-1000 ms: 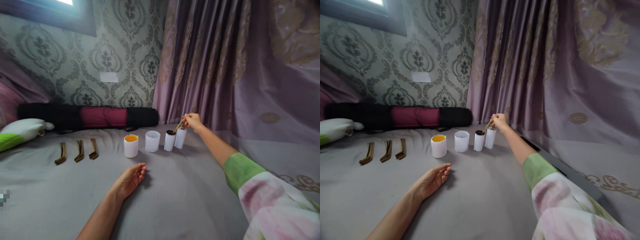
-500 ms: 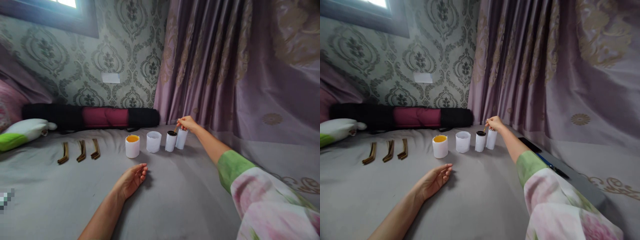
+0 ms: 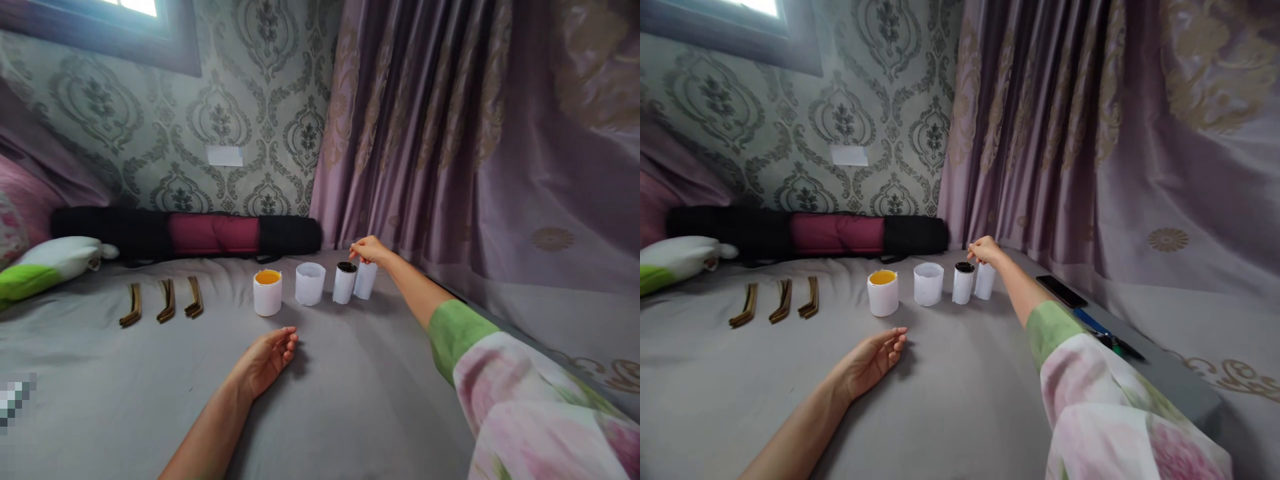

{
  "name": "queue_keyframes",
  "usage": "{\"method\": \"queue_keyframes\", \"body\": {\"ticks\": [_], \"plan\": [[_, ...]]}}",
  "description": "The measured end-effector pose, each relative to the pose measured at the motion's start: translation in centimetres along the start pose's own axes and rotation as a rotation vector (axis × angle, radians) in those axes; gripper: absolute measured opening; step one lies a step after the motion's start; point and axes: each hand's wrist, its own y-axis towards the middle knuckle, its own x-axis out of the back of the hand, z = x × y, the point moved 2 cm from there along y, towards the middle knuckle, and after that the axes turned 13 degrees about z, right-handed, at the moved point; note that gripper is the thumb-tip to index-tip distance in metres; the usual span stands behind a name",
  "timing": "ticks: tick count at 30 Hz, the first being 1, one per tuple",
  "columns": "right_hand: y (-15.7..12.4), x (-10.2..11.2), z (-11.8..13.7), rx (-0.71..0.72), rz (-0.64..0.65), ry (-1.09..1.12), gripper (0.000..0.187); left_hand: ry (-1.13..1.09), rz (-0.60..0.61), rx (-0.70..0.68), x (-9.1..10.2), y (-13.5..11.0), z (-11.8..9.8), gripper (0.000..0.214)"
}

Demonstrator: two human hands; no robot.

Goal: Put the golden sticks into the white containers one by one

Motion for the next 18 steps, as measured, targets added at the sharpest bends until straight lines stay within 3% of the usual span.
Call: {"method": "queue_keyframes", "body": {"ticks": [18], "plan": [[1.1, -0.5, -0.3, -0.072, 0.030, -0.055, 0.025, -0.005, 0.013, 0.000, 0.3, 0.0, 0.0, 0.009]]}}
